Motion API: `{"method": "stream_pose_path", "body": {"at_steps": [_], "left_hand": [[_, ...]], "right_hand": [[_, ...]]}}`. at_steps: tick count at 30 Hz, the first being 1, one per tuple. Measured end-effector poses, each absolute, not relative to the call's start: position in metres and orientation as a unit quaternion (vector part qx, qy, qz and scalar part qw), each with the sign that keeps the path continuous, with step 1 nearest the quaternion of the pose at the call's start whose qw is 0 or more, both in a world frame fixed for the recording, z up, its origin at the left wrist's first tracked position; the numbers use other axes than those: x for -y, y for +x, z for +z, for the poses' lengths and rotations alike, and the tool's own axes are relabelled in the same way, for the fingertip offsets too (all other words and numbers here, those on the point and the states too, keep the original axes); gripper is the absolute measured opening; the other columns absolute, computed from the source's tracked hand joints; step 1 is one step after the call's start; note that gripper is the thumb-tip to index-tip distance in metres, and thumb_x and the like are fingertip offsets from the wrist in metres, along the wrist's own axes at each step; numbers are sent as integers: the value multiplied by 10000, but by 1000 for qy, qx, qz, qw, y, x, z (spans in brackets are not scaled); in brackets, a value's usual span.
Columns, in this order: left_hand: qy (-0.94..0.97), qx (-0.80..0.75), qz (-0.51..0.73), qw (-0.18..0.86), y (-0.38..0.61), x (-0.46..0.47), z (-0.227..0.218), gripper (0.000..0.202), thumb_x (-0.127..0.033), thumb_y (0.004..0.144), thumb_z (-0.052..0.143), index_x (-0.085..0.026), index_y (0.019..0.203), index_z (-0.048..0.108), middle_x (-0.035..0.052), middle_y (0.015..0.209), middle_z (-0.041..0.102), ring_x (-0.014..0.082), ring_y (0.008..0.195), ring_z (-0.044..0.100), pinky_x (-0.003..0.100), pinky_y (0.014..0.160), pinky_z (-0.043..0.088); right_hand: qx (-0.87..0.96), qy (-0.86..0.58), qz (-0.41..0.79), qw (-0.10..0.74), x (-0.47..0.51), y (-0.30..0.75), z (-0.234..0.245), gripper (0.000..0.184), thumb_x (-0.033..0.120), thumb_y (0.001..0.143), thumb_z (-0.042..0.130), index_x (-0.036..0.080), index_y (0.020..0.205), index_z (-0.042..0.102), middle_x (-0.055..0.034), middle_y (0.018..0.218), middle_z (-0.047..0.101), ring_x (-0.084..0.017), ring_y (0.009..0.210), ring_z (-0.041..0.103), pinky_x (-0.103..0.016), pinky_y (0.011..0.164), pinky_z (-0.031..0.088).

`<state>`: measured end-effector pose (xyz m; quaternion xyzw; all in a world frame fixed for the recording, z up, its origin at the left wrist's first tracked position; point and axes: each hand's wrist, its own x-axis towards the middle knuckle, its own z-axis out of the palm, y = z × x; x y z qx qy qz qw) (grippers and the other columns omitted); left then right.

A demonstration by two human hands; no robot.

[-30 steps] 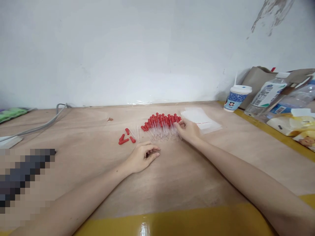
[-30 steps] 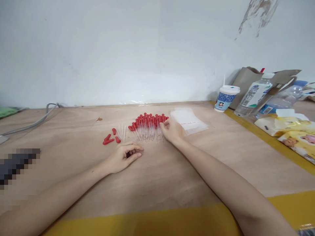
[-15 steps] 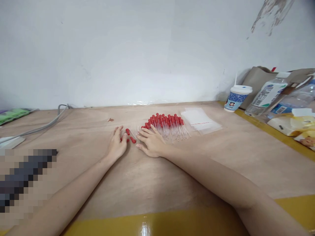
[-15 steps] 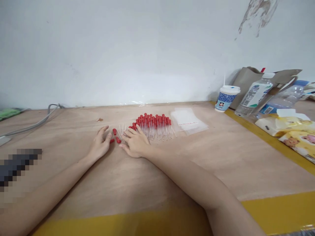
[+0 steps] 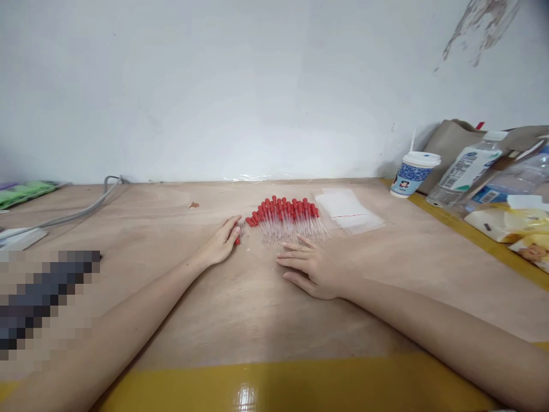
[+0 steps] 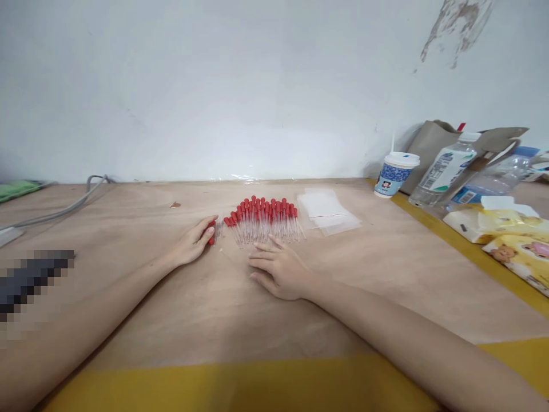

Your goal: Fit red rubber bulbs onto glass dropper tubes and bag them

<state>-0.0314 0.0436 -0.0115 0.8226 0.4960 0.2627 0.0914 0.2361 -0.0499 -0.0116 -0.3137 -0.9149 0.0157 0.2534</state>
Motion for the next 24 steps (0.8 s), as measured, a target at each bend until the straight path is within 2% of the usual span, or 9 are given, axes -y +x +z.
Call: {"method": "stream_pose_path", "body": {"at_steps": [4,8,12,15,19,24], "left_hand": [[796,-494,340,77,-30,-40,-10,371,-356,884,326,-168,1154,498,83,1141,541,196,1040,521,334,916,396],[776,-505,378,-11,-35,-28,-10,235,-410,791,513,-194,868,564,49,962,555,213,977,510,350,883,396],[796,-488,351,-72,-36,-19,-10,314,-485,703,606,-180,721,533,57,891,518,225,938,487,366,853,398],[814,-473,328,-75,-35,-20,-11,285,-454,735,585,-173,697,556,77,921,514,241,993,468,387,876,384],[804,-474,351,-77,-36,-23,-11,225,-376,777,553,-169,696,589,83,950,529,240,996,479,401,885,383],[787,-428,434,-91,-30,-8,-1,120,-282,789,556,-175,811,605,65,976,555,212,970,510,389,893,389]], "right_hand": [[883,-362,23,297,59,245,-11,239,366,827,513,198,952,629,-55,908,646,-200,926,542,-396,858,357],[839,-431,72,325,61,223,-8,360,491,692,636,177,858,577,-41,823,597,-180,799,519,-339,741,372],[814,-482,108,306,59,193,-5,429,520,622,678,177,836,536,-34,834,583,-180,796,507,-320,715,367],[825,-479,115,276,56,181,-4,342,482,672,652,180,782,536,-26,842,585,-176,813,504,-313,722,359],[839,-475,90,249,55,185,-5,130,296,798,548,173,756,541,-22,823,590,-158,812,502,-307,732,344],[842,-489,6,227,53,216,-8,104,239,832,489,162,776,531,-58,831,582,-186,802,496,-340,732,333]]}}
